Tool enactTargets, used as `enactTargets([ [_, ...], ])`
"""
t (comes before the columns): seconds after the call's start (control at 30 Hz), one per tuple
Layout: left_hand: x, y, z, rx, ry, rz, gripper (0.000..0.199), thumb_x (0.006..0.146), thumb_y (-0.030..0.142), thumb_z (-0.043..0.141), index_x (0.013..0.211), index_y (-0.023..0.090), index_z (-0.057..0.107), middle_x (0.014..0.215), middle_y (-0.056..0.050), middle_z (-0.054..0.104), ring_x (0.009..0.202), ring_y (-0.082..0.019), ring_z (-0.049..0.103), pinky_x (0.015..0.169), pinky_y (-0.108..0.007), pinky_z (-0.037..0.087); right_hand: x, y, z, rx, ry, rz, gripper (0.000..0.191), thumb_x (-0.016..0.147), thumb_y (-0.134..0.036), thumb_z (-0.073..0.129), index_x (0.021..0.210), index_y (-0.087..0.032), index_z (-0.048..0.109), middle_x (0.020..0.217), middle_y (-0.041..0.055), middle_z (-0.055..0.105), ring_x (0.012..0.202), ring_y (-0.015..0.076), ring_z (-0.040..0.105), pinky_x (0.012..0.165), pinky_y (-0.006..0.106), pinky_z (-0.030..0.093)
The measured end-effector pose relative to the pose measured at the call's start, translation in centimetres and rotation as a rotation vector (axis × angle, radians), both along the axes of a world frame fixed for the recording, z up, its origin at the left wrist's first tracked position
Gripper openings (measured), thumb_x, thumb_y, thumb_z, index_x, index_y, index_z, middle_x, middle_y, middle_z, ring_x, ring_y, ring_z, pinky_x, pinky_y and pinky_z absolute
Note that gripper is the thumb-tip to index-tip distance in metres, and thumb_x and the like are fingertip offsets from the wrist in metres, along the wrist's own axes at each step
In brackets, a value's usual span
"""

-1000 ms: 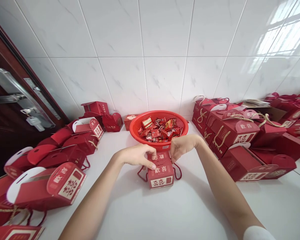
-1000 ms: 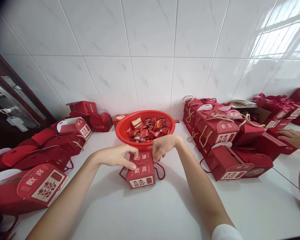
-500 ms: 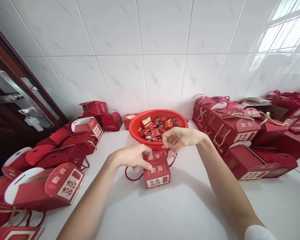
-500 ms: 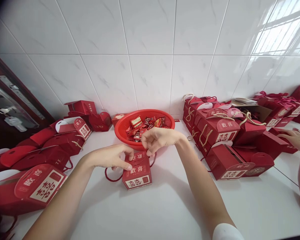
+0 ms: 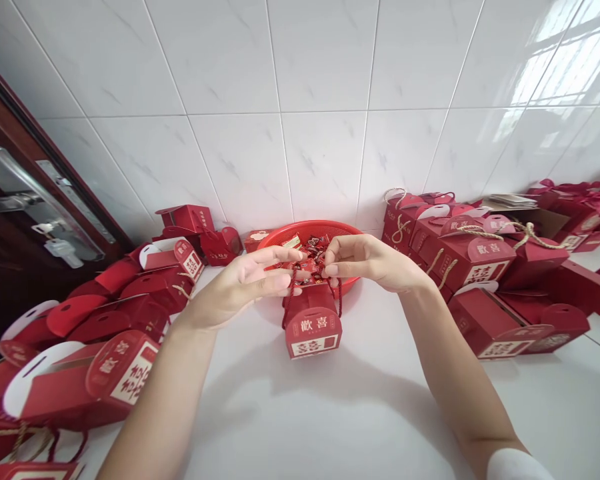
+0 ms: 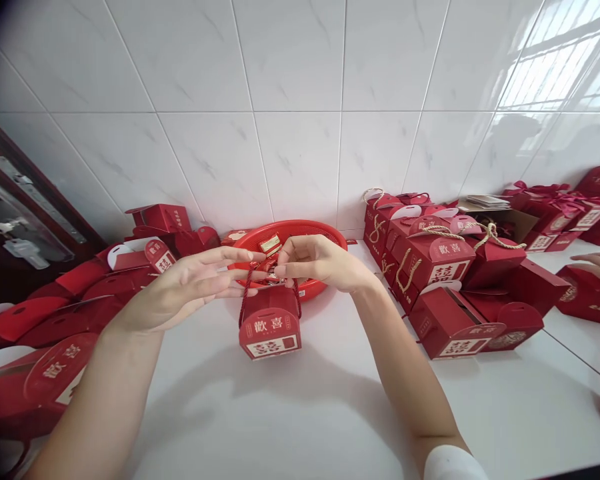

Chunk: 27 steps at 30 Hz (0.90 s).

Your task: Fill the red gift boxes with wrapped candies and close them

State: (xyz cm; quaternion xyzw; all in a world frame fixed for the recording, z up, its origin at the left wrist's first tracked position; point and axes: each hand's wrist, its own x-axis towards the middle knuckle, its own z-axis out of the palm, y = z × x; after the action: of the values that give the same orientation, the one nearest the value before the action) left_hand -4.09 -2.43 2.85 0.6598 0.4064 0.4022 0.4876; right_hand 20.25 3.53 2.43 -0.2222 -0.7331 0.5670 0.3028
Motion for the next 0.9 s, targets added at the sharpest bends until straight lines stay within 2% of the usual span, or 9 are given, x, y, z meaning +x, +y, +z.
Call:
enactTargets([
  [0.1, 1.1, -0.5, -0.4, 0.065, -0.132, -0.078, 0.056, 0.074, 0.051, 0.081, 0.122, 0.026, 0.068, 0.142, -0.012, 0.058, 0.131, -0.039, 0.055, 0.097, -0.048, 0.057, -0.5, -1.2, -0.2, 0.097, 0.029, -0.067, 0.021, 0.078, -0.031, 0.078, 0.084, -0.017, 0.063, 0.090, 0.0031, 0.070, 0.084, 0.0156, 0.066, 0.075, 0.029, 0.052],
  [0.17, 1.8, -0.9, -0.6, 0.106, -0.157, -0.117, 0.059, 0.074, 0.052, 0.081, 0.126, 0.028, 0.067, 0.147, -0.011, 0.054, 0.137, -0.041, 0.048, 0.102, -0.051, 0.054, -1.1, -2.0, -0.4, 0.188, -0.039, -0.131, 0.016, 0.079, -0.029, 0.074, 0.081, -0.018, 0.063, 0.086, 0.0017, 0.068, 0.077, 0.0144, 0.063, 0.068, 0.027, 0.048],
  [0.3, 2.5, -1.6, -0.9, 0.165, -0.140, -0.139, 0.068, 0.074, 0.056, 0.079, 0.135, 0.031, 0.062, 0.152, -0.011, 0.050, 0.143, -0.043, 0.040, 0.106, -0.054, 0.051, -2.4, -3.6, -0.5, 0.363, -0.247, -0.305, 0.019, 0.081, -0.025, 0.067, 0.066, -0.019, 0.057, 0.062, -0.0047, 0.053, 0.055, 0.0086, 0.044, 0.053, 0.025, 0.032],
  [0.47, 2.6, -2.0, -0.9, 0.215, -0.140, -0.157, 0.068, 0.074, 0.056, 0.080, 0.134, 0.033, 0.062, 0.155, -0.009, 0.047, 0.144, -0.042, 0.040, 0.107, -0.052, 0.051, -2.6, -4.3, -0.2, 0.441, -0.244, -0.375, 0.022, 0.082, -0.016, 0.059, 0.061, -0.019, 0.050, 0.059, -0.0051, 0.048, 0.054, 0.0085, 0.038, 0.053, 0.026, 0.028],
  [0.6, 2.5, -1.8, -0.8, 0.259, -0.183, -0.041, 0.058, 0.075, 0.048, 0.081, 0.128, 0.031, 0.064, 0.153, -0.009, 0.049, 0.137, -0.041, 0.050, 0.100, -0.050, 0.057, -1.9, -3.9, 0.1, 0.484, -0.082, -0.534, 0.019, 0.087, -0.023, 0.058, 0.069, -0.020, 0.054, 0.064, -0.0029, 0.055, 0.058, 0.0104, 0.045, 0.055, 0.026, 0.033],
  [0.7, 2.2, -0.6, -1.1, 0.323, -0.225, 0.103, 0.047, 0.076, 0.045, 0.080, 0.116, 0.025, 0.068, 0.142, -0.011, 0.060, 0.119, -0.036, 0.064, 0.092, -0.046, 0.060, -1.2, -3.7, 0.7, 0.506, 0.078, -0.689, 0.021, 0.091, -0.034, 0.060, 0.075, -0.020, 0.057, 0.071, -0.0010, 0.058, 0.064, 0.0119, 0.052, 0.058, 0.025, 0.040],
  [0.8, 1.8, 1.6, -2.4, 0.356, -0.164, 0.251, 0.038, 0.077, 0.046, 0.078, 0.104, 0.020, 0.071, 0.120, -0.010, 0.072, 0.105, -0.030, 0.070, 0.091, -0.042, 0.060, -0.3, -3.7, 1.4, 0.568, 0.209, -0.840, 0.025, 0.091, -0.040, 0.062, 0.077, -0.021, 0.056, 0.072, -0.0011, 0.056, 0.065, 0.0119, 0.053, 0.058, 0.024, 0.041],
  [0.9, 1.5, 4.3, -4.5, 0.304, -0.012, 0.318, 0.041, 0.073, 0.052, 0.078, 0.096, 0.019, 0.072, 0.106, -0.009, 0.076, 0.104, -0.029, 0.070, 0.093, -0.040, 0.058, 0.9, -3.9, 1.9, 0.639, 0.309, -1.004, 0.024, 0.092, -0.040, 0.063, 0.079, -0.021, 0.056, 0.070, -0.0019, 0.054, 0.062, 0.0111, 0.051, 0.055, 0.024, 0.041],
])
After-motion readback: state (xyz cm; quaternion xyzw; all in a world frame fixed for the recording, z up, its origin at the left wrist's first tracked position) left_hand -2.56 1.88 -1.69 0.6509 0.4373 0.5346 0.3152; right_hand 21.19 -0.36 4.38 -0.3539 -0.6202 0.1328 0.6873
